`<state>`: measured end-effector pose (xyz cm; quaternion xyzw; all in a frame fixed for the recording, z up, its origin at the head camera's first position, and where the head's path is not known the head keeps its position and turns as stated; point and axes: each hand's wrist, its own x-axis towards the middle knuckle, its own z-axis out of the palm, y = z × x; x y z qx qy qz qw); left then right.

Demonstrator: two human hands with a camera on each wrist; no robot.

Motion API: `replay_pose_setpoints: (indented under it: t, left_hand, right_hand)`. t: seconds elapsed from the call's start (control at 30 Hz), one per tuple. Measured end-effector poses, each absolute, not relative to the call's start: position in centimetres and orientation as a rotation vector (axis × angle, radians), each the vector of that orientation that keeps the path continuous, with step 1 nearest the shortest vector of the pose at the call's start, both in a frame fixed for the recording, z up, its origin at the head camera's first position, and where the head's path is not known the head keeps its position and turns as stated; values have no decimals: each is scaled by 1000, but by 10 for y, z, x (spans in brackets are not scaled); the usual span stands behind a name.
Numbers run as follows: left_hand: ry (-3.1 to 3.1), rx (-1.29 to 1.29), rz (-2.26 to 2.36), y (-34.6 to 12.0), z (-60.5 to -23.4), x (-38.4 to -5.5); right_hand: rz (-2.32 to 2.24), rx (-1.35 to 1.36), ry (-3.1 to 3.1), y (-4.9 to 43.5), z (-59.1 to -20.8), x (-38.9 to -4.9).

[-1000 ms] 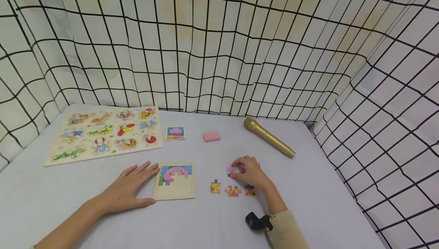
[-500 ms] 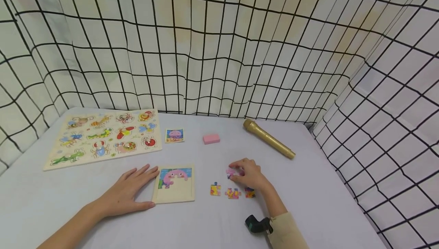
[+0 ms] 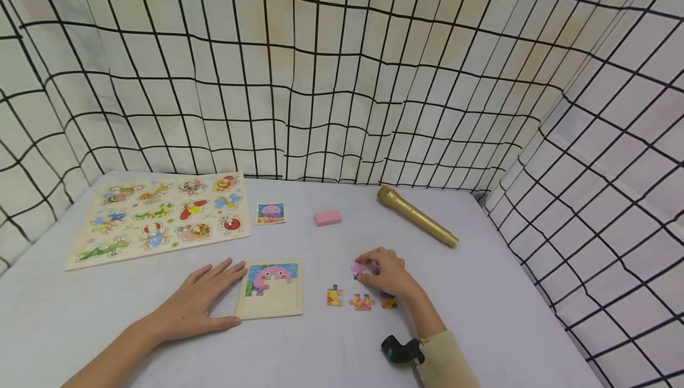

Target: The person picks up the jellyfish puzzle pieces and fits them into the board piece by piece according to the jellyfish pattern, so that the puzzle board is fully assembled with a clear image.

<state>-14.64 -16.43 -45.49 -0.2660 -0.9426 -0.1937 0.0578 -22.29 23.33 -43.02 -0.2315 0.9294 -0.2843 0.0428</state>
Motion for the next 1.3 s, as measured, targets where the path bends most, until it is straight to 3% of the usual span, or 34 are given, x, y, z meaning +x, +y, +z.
replay_pose_setpoints:
  t: [1.07,1.3]
  left_hand:
    - [-2861,-803,-580,-165,-457,-144]
    - [-2830,-811,-559,-166,-456,-145]
  right_hand:
    - [-1286,-639,2786,223,-428,-212]
    - [-1318,-604,2769,225,-435,-223]
